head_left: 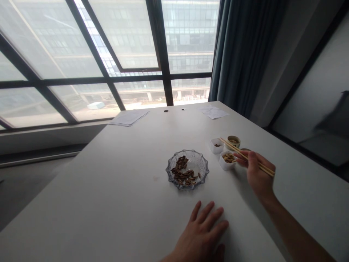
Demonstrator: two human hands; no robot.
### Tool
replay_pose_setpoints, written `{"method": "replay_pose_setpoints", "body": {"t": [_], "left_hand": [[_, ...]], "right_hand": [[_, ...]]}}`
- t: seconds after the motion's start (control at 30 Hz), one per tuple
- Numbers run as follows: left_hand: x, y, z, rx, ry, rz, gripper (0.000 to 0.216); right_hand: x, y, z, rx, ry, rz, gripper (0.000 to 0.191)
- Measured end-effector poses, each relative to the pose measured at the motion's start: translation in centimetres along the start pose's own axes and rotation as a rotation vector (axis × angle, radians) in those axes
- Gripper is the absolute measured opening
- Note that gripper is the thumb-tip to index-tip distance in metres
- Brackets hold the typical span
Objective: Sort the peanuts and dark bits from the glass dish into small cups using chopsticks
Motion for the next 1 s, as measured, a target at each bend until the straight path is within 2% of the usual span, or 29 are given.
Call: {"method": "replay_pose_setpoints", "body": {"t": [0.13,0.23,0.3,0.47,0.6,0.77,1.0], "left_hand": [[0.1,0.0,-0.1,-0.001,-0.012,-0.011,0.045],[0.1,0.0,-0.1,0.000,-0.015,-0.015,0.045],[0.0,0.0,-0.1,0.003,-0.013,-0.013,0.044],[-0.1,0.0,-0.1,0.007,-0.021,-0.016,0.047],[0.1,0.0,0.0,0.018,-0.032,-0.040,0.049],[0.4,-0.1,0.0,0.017,-0.025,-0.043,0.048],[0.3,0.0,0.1,0.010,-0.003,-0.013,0.045]], "right_hand": [[0.1,0.1,0.7,-0.029,-0.016,-0.007,0.045],[0.7,0.9,1.0,-0.024,-0.036,0.036,0.044],[1.3,2.0,1.0,-0.002,-0.052,0.127,0.042],[3.4,5.0,0.9,0.010,-0.091,0.471,0.036],[4.4,6.4,1.0,0.014,-0.092,0.622,0.031],[4.9,7.0,0.9,0.059,-0.104,0.676,0.032],[4.4,6.4,0.4,0.087,-0.070,0.605,0.032]]}}
Point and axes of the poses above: each hand's wrist, its own y-axis away from the middle knuckle, its own x-axis out of the palm, z = x × y, the point moved 3 cm from there along -y, towards the middle knuckle, and after that the axes turned 4 degrees about -x, right-handed, at the moved point
